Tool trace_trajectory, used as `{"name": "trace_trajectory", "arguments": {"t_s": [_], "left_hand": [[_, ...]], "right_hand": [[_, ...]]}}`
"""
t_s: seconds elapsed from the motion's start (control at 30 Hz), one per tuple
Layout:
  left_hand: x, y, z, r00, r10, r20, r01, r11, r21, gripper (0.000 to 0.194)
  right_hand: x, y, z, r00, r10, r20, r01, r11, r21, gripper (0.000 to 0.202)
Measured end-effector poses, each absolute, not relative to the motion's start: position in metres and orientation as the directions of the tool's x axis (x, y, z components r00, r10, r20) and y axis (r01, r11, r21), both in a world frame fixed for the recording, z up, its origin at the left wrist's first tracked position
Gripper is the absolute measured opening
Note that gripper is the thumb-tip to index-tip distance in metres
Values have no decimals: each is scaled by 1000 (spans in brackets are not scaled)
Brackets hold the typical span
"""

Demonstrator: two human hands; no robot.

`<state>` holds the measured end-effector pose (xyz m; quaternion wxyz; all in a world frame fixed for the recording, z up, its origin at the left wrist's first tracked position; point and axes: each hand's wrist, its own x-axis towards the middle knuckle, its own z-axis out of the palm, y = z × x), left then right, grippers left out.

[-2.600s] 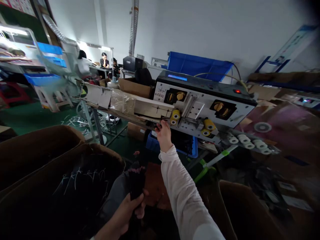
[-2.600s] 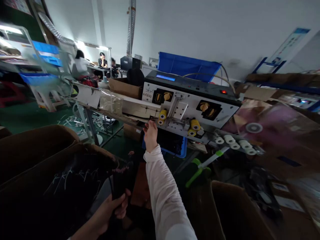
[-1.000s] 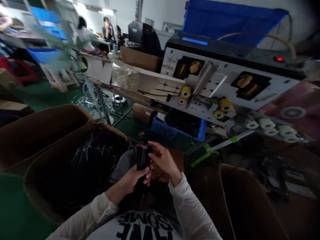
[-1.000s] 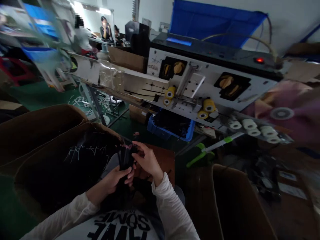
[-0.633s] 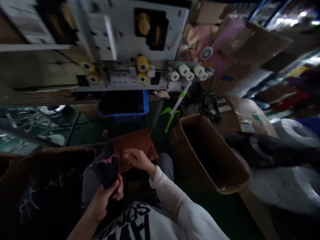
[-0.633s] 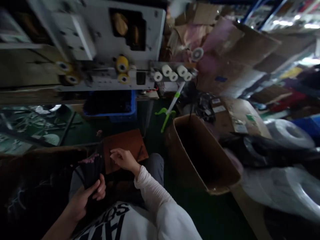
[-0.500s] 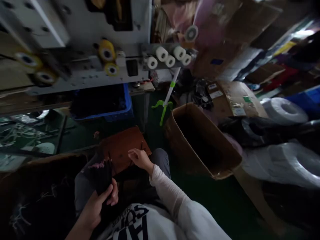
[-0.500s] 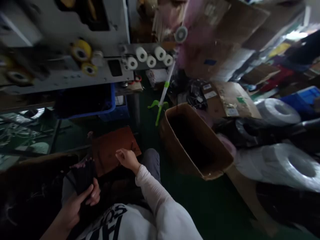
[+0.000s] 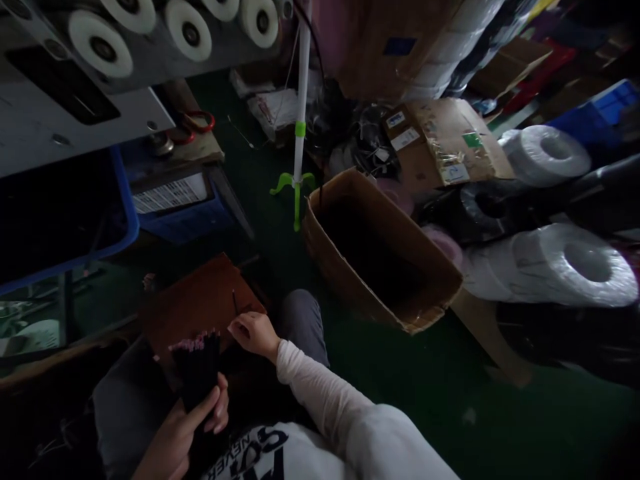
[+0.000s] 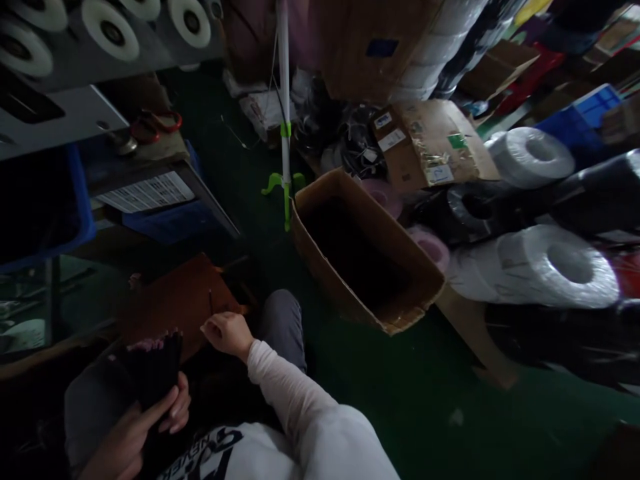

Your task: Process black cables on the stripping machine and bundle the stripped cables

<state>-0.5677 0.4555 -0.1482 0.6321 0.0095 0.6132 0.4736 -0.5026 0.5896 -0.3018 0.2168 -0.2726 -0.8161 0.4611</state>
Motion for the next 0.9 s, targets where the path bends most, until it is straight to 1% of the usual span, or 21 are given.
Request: {"name": "trace_trajectory", "arguments": {"t_s": [0.27, 0.5, 0.63, 0.8, 0.9], "left_hand": [[-566, 473, -158, -130, 636, -761, -534, 602, 594, 26], [-558, 470, -151, -170, 672, -721, -533, 552, 641, 26], [-563, 456, -147, -146, 703, -696, -532, 537, 654, 26], [-572, 438, -141, -215, 697, -685, -560, 486, 670, 26], [-579, 431, -137, -228, 714, -662, -561, 459, 688, 25]], "right_hand": [[-503, 596, -303, -771, 624, 131, 225, 458, -860, 20], [-498, 597, -296, -771, 627, 113, 207, 415, -886, 18], [-499, 595, -295, -767, 634, 101, 202, 387, -900, 19], [-500, 595, -294, -781, 613, 119, 184, 408, -894, 22], [-501, 595, -292, -770, 629, 111, 207, 410, -888, 23]]}}
